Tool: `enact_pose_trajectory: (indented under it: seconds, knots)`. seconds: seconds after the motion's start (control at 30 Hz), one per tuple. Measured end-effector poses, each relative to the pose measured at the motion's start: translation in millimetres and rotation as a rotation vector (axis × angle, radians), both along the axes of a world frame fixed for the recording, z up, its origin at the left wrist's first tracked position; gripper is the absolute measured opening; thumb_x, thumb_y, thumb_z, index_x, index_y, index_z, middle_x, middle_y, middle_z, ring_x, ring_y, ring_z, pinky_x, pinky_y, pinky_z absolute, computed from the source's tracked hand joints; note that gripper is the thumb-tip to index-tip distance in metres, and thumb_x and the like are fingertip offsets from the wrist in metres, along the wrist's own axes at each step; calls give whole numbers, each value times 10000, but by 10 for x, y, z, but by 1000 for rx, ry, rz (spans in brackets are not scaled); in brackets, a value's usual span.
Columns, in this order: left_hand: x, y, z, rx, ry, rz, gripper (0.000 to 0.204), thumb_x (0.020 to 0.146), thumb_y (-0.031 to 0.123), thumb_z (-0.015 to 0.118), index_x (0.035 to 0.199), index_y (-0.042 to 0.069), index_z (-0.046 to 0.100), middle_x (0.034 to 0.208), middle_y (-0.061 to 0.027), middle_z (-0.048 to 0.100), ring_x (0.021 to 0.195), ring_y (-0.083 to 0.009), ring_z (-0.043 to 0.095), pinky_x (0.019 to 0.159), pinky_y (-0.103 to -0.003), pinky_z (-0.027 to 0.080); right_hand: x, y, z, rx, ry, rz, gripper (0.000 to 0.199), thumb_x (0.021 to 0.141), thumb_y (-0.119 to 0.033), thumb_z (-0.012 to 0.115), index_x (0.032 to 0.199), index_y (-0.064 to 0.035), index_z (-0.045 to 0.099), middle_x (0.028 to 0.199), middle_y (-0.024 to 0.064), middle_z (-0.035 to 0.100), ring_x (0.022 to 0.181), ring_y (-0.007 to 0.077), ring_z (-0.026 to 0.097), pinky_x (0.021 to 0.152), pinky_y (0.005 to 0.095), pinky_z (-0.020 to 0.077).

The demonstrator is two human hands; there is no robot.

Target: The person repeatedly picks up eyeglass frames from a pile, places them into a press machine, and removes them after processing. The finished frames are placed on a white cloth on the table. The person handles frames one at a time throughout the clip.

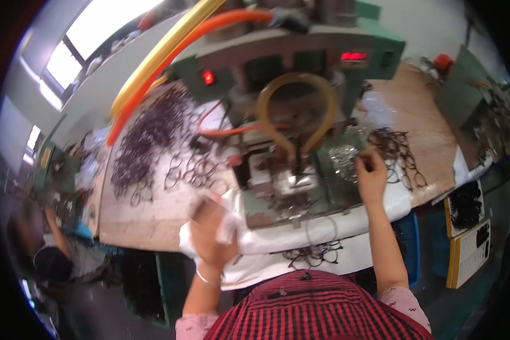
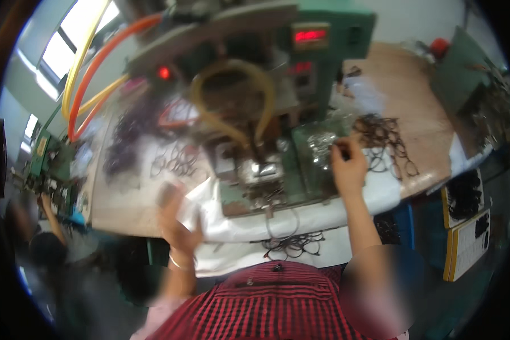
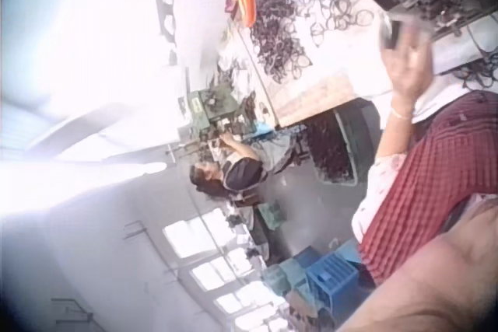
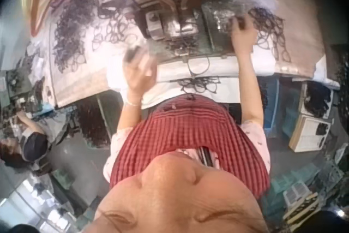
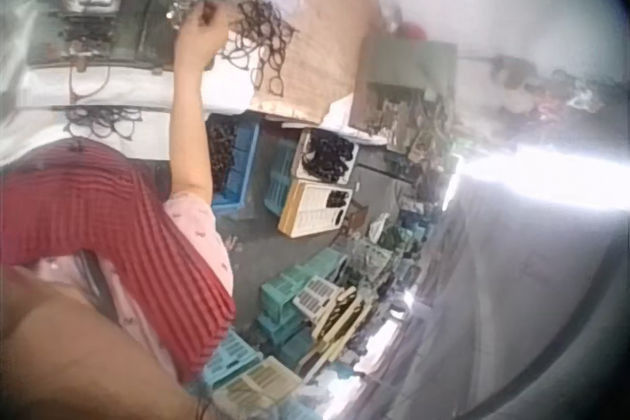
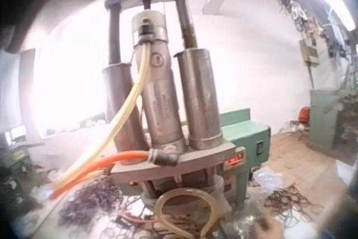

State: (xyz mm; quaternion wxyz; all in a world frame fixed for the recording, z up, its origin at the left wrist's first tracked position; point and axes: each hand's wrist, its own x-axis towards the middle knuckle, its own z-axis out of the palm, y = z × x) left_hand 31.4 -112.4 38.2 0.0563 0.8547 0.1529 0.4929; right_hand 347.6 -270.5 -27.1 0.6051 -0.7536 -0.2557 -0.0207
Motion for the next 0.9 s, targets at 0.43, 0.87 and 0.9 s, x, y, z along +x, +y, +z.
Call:
enact_pose_trajectory:
  seconds: [0.43, 0.87, 0.9]
  knots:
    - [-412, 2321, -980, -133, 634, 248, 271, 712, 41, 733, 952, 158, 782, 1302, -49, 630, 1008, -289, 599, 909, -347, 496, -236, -73, 205, -170, -26, 101, 139, 818, -39, 712, 951, -1, 724, 886, 72, 718, 810, 139, 658, 769, 257, 494]
    - [-206, 1074, -216, -820, -275, 15, 115, 1013, 113, 535, 975, 8, 560, 848, -75, 620, 788, -159, 632, 718, -278, 513, -712, 442, 869, 173, 231, 552, 370, 770, 52, 712, 1125, 40, 609, 1030, 61, 674, 935, 131, 653, 852, 262, 498]
    - [-68, 809, -211, -966, -447, -93, 91, 1017, 102, 525, 990, 16, 531, 856, -70, 600, 775, -161, 621, 725, -284, 521, -771, 462, 814, 166, 178, 459, 320, 783, -8, 701, 1092, 23, 629, 938, 70, 710, 878, 136, 670, 825, 256, 491]
